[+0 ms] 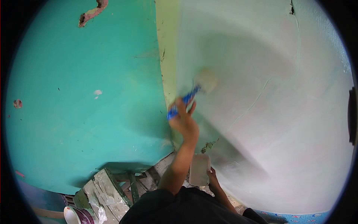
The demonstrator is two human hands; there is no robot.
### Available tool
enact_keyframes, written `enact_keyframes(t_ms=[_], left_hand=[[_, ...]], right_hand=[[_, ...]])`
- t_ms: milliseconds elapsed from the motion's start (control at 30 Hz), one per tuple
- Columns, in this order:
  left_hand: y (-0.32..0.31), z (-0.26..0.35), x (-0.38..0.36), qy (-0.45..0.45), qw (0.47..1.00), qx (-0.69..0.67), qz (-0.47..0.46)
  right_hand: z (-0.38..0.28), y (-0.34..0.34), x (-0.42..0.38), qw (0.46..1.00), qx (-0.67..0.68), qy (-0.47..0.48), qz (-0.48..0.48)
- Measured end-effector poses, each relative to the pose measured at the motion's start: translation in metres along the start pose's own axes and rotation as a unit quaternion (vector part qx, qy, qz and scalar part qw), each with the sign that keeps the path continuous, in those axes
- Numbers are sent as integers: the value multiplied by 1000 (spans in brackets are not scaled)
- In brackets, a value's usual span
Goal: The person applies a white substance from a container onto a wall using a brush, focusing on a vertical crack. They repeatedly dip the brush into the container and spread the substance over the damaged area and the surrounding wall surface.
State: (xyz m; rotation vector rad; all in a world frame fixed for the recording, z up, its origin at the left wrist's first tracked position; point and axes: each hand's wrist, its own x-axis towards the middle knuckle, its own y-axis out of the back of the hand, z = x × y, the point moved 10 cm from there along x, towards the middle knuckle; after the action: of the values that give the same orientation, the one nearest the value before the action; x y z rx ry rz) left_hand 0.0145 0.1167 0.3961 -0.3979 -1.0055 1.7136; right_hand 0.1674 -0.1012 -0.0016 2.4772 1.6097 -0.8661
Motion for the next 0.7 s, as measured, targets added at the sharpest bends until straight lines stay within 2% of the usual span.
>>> enact_keyframes(t_ms=[100, 200, 333, 533, 633, 700], left_hand=[[97, -55, -30, 22, 996, 73, 38], [187, -91, -49, 69, 982, 153, 83], [247, -95, -65, 123, 966, 205, 99], [226, -50, -58, 138, 956, 260, -15], [183, -28, -50, 102, 947, 276, -126], [165, -30, -49, 109, 918, 327, -196]], right_hand=[[-8, -4, -10, 998, 28, -53, 1], [-14, -6, -7, 999, 9, -39, -7], [-16, -12, 3, 999, 24, -20, -16], [-37, -29, 8, 999, 34, 13, -31], [-55, -43, 2, 996, 43, 54, -63], [-62, -49, 1, 996, 31, 57, -63]])
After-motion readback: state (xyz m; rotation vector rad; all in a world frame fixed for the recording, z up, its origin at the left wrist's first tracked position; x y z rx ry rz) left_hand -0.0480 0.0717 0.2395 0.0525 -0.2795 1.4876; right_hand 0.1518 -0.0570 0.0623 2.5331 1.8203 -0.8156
